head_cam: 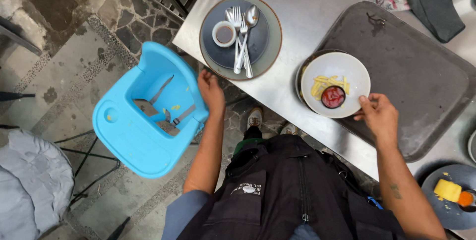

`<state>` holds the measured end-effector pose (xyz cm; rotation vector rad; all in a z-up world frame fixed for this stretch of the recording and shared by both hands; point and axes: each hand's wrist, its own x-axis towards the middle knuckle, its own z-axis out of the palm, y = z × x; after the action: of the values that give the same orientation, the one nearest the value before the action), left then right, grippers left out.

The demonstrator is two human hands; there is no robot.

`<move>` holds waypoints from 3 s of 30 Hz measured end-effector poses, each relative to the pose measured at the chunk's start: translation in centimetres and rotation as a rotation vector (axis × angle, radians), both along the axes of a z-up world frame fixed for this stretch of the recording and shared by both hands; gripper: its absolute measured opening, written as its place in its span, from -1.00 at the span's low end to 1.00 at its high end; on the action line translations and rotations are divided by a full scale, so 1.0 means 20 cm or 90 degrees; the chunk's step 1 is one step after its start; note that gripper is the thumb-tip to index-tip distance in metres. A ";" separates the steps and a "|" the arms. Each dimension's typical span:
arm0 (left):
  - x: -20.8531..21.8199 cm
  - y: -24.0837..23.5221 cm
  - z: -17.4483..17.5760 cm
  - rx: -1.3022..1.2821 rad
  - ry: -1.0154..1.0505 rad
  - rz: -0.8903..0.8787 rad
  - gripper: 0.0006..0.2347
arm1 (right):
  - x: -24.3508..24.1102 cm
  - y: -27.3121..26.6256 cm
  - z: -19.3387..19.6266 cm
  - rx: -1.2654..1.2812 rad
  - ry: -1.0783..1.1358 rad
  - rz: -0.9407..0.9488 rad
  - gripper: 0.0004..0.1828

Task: The person clears dirty dishes and leftover food from a stainless steel counter and a round wooden table. They scrape food scraps into a trash bin using a spoon and fork, then stack the plates, bowls, and cutlery into a blue crate. The person handles various items including plates with fish, salad, and fries, and small sauce bowls.

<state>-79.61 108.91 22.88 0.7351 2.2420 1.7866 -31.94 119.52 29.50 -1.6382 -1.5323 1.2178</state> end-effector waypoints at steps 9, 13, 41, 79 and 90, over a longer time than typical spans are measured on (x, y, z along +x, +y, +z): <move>-0.48 0.52 0.34 -0.213 0.108 -0.156 -0.53 | -0.75 -0.18 0.12 -0.038 0.331 0.165 -0.48; -0.51 0.70 0.46 -0.329 0.018 -0.199 -0.48 | -1.32 -0.02 -0.04 -0.047 0.243 0.040 -0.26; -0.52 0.86 0.22 -0.062 -0.156 -0.131 -0.50 | -1.41 0.04 0.07 -0.047 0.180 -0.078 -0.62; 0.88 0.65 0.45 -0.419 -0.017 -0.713 -0.70 | -0.17 -0.29 0.01 -0.149 0.400 -0.315 -0.65; 0.98 0.48 0.52 -0.305 -0.173 -0.789 -0.57 | 0.29 -0.97 0.10 0.000 0.458 -0.556 -0.69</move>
<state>-60.00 118.49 33.21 1.2448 1.3353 0.6582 -26.24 100.07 31.48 -1.3748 -0.3026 1.0869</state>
